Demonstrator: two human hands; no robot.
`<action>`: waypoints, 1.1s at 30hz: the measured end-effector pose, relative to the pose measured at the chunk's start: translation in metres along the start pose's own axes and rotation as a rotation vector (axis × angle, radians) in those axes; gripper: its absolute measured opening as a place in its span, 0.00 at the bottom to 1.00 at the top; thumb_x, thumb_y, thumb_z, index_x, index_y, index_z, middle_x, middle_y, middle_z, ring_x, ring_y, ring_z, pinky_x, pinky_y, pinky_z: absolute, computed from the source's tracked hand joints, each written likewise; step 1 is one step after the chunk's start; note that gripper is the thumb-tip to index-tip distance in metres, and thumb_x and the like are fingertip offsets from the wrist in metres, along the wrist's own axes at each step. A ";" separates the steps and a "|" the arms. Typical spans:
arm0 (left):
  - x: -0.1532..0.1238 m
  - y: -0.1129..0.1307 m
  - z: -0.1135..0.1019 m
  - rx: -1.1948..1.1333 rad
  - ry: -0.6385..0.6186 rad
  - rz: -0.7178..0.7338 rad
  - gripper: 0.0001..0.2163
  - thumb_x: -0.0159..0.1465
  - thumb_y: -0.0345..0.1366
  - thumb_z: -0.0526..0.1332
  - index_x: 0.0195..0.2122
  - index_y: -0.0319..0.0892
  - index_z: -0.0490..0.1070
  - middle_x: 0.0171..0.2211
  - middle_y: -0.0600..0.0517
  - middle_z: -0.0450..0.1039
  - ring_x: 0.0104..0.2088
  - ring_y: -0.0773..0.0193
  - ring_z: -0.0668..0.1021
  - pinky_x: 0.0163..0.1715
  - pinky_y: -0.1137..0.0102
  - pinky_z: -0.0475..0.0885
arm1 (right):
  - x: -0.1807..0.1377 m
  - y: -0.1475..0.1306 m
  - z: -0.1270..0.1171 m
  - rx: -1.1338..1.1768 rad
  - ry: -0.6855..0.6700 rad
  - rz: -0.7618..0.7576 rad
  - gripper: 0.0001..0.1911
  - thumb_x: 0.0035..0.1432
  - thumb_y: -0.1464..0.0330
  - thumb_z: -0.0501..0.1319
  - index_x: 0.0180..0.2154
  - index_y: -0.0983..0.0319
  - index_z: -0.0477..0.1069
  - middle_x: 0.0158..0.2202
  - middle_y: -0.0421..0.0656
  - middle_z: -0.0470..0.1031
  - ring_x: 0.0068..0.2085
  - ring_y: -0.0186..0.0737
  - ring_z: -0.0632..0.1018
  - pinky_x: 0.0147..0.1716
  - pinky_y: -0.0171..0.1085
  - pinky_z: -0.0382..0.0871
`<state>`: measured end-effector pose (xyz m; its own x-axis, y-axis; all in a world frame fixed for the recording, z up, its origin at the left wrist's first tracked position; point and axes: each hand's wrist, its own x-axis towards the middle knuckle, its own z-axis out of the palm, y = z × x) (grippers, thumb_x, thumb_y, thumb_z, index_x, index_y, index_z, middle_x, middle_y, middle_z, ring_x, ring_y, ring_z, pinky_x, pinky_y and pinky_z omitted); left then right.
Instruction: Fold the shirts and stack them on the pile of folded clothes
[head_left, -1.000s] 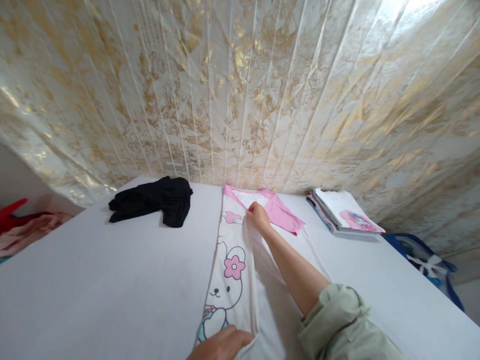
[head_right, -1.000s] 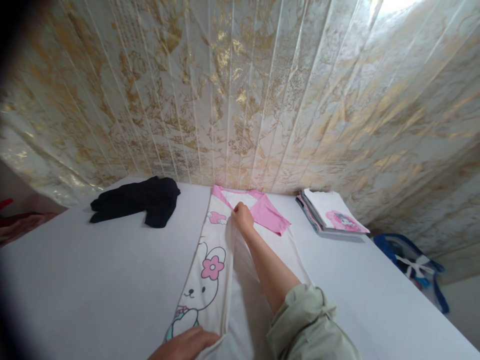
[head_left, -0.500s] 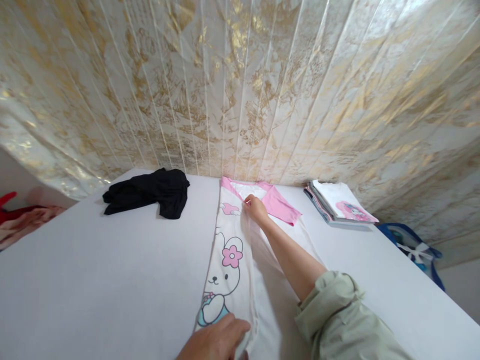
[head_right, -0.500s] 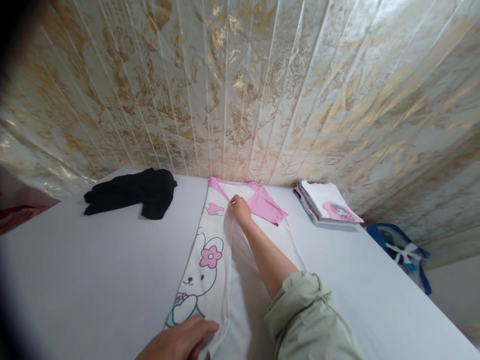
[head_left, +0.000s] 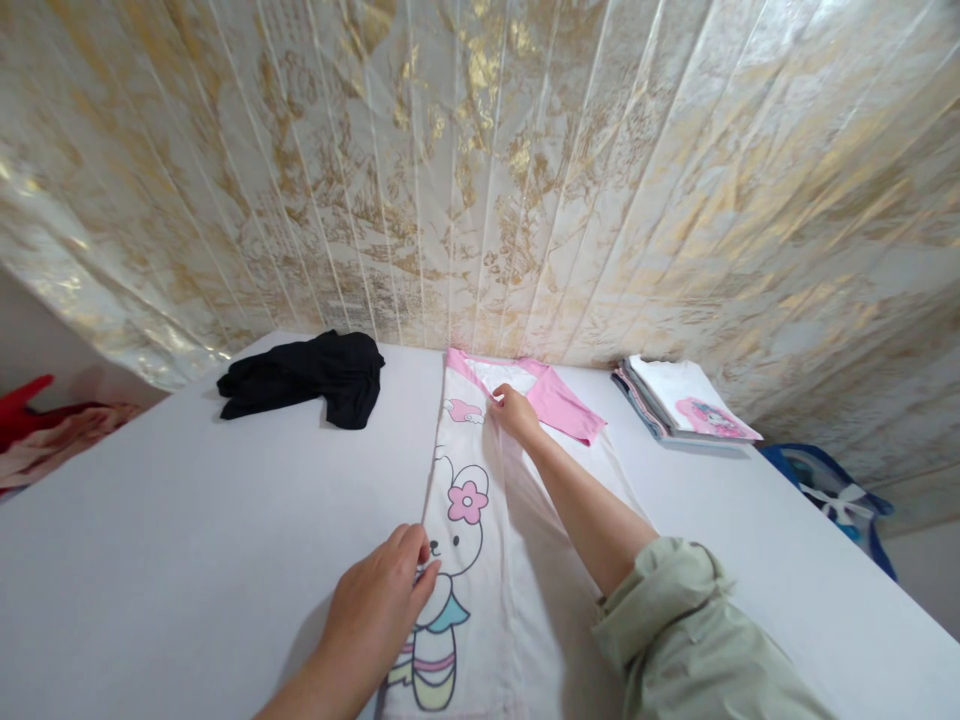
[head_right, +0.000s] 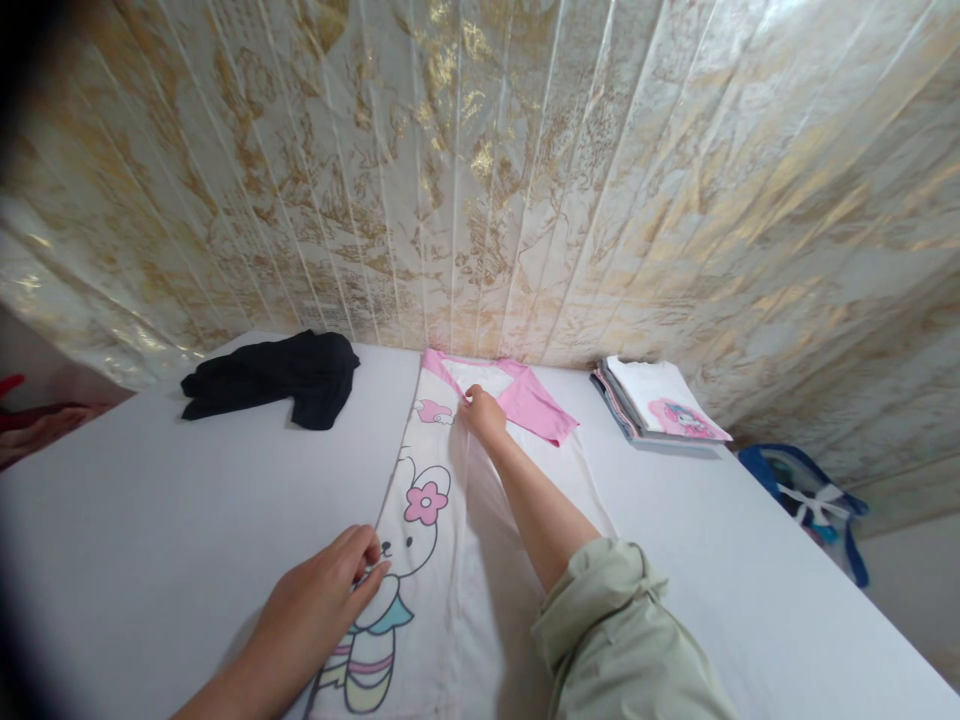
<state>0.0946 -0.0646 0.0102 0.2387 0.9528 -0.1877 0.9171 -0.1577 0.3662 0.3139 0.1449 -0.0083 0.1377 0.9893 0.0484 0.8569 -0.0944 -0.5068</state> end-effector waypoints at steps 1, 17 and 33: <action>0.000 0.000 0.000 -0.002 -0.002 -0.001 0.06 0.66 0.33 0.49 0.35 0.44 0.64 0.36 0.53 0.72 0.32 0.64 0.75 0.28 0.71 0.58 | 0.000 0.000 0.000 -0.005 -0.001 0.001 0.16 0.58 0.70 0.55 0.49 0.59 0.67 0.42 0.45 0.77 0.40 0.42 0.76 0.31 0.34 0.61; 0.008 -0.006 -0.002 -0.061 0.024 -0.044 0.06 0.65 0.31 0.48 0.32 0.44 0.61 0.27 0.56 0.69 0.26 0.67 0.70 0.26 0.71 0.54 | -0.018 -0.042 0.016 -0.270 -0.013 -0.398 0.16 0.65 0.71 0.50 0.50 0.59 0.70 0.51 0.50 0.70 0.52 0.49 0.69 0.49 0.44 0.62; 0.014 -0.016 -0.006 -0.060 -0.007 -0.045 0.06 0.65 0.33 0.48 0.30 0.44 0.60 0.25 0.57 0.70 0.26 0.66 0.71 0.26 0.72 0.54 | -0.034 -0.066 0.059 -0.191 -0.019 -0.431 0.29 0.66 0.56 0.51 0.65 0.57 0.53 0.67 0.48 0.55 0.66 0.48 0.56 0.63 0.53 0.46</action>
<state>0.0816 -0.0474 0.0074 0.2001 0.9566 -0.2119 0.9064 -0.0986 0.4107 0.2237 0.1243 -0.0270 -0.2579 0.9446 0.2029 0.9103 0.3080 -0.2766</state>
